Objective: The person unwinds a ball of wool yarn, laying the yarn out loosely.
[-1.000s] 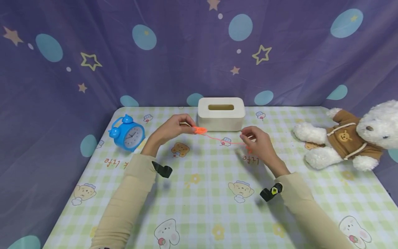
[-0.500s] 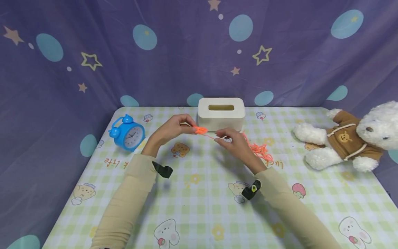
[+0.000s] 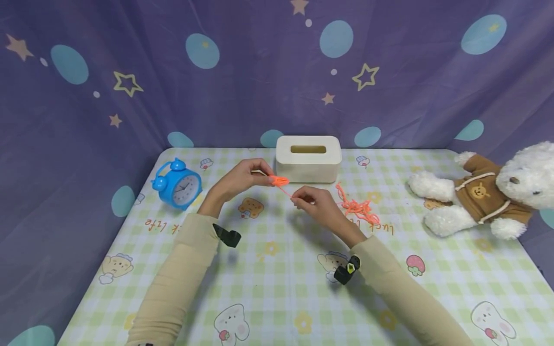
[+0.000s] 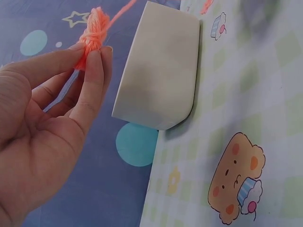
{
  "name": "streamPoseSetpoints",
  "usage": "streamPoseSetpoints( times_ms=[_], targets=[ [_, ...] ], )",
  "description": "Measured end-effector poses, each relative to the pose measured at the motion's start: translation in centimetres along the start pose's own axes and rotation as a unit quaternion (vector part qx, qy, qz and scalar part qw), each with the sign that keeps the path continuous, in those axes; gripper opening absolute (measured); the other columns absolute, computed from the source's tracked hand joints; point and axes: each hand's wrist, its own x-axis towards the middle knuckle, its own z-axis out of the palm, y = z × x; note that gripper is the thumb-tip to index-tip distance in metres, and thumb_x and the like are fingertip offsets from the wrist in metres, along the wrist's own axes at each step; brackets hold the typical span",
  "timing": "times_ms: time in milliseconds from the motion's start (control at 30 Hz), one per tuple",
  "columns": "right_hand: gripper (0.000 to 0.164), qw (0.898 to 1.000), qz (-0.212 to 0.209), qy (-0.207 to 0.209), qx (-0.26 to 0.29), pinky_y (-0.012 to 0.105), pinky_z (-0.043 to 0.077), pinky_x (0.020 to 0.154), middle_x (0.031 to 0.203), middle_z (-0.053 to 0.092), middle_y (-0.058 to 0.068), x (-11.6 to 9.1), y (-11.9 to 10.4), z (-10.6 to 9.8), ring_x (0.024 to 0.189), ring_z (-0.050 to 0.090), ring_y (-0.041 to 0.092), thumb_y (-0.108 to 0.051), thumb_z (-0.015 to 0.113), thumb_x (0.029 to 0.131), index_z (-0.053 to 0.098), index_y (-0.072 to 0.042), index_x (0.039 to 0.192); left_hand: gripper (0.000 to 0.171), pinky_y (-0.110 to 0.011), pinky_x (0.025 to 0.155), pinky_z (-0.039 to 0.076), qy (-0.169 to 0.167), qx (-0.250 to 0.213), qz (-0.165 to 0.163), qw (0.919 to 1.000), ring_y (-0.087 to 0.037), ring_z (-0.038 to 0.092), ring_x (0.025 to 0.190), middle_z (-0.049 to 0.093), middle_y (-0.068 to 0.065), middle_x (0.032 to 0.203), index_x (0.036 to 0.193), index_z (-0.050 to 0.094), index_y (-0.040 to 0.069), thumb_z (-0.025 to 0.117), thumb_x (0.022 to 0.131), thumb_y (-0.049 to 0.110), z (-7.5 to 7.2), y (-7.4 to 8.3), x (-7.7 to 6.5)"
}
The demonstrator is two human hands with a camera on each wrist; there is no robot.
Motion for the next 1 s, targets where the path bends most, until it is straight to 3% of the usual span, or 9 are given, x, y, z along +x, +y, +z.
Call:
streamPoseSetpoints(
  times_ms=[167, 300, 500, 667, 833, 1000],
  targets=[
    [0.013, 1.0, 0.001, 0.028, -0.01, 0.029, 0.053, 0.062, 0.082, 0.071, 0.001, -0.4, -0.7, -0.7, 0.073, 0.065, 0.01, -0.02, 0.065, 0.093, 0.071, -0.009, 0.095, 0.017, -0.039, 0.091, 0.053, 0.003, 0.005, 0.001, 1.0, -0.026, 0.065, 0.099, 0.062, -0.01, 0.108, 0.1, 0.063, 0.006, 0.069, 0.089, 0.017, 0.0, -0.1, 0.1],
    [0.013, 0.997, -0.011, 0.074, 0.017, 0.031, 0.055, 0.065, 0.082, 0.071, 0.005, -0.4, -0.8, -1.8, 0.073, 0.067, 0.018, -0.018, 0.066, 0.092, 0.07, -0.007, 0.095, 0.016, -0.04, 0.091, 0.053, 0.007, 0.005, 0.001, 1.0, -0.025, 0.066, 0.097, 0.062, -0.01, 0.108, 0.1, 0.063, 0.007, 0.069, 0.089, 0.017, 0.0, -0.1, 0.0],
    [0.014, 0.991, -0.006, 0.128, 0.026, 0.02, 0.052, 0.065, 0.082, 0.07, 0.012, -0.6, -0.6, -3.3, 0.074, 0.066, 0.027, -0.014, 0.066, 0.091, 0.069, -0.002, 0.096, 0.017, -0.039, 0.092, 0.052, 0.008, -0.002, -0.004, 1.0, -0.025, 0.065, 0.097, 0.061, -0.01, 0.109, 0.102, 0.064, 0.007, 0.069, 0.089, 0.018, -0.1, -0.2, -0.2],
    [0.011, 0.991, 0.006, 0.132, 0.001, 0.017, 0.049, 0.065, 0.081, 0.069, 0.019, -1.5, -2.4, -4.3, 0.072, 0.065, 0.027, -0.006, 0.064, 0.091, 0.067, 0.004, 0.095, 0.021, -0.04, 0.092, 0.052, 0.007, -0.006, -0.01, 0.9999, -0.025, 0.063, 0.1, 0.059, -0.01, 0.112, 0.108, 0.062, 0.007, 0.067, 0.09, 0.017, -0.2, -0.2, -0.3],
    [0.011, 0.991, 0.01, 0.134, -0.004, 0.014, 0.048, 0.067, 0.081, 0.069, 0.021, -2.3, -3.3, -5.0, 0.074, 0.065, 0.036, -0.004, 0.063, 0.091, 0.067, 0.006, 0.095, 0.031, -0.041, 0.095, 0.051, 0.005, -0.001, -0.022, 0.9997, -0.027, 0.059, 0.105, 0.053, -0.009, 0.121, 0.125, 0.057, 0.01, 0.059, 0.095, 0.015, -0.4, -0.1, -0.4],
    [0.01, 0.989, 0.001, 0.15, -0.016, 0.014, 0.048, 0.066, 0.08, 0.069, 0.02, -2.6, -3.2, -5.4, 0.07, 0.065, 0.028, -0.002, 0.064, 0.09, 0.067, 0.007, 0.093, 0.031, -0.039, 0.094, 0.051, 0.007, -0.004, -0.037, 0.9993, -0.031, 0.058, 0.109, 0.055, -0.011, 0.127, 0.126, 0.057, 0.006, 0.058, 0.096, 0.013, -0.3, 0.0, -0.3]
  ],
)
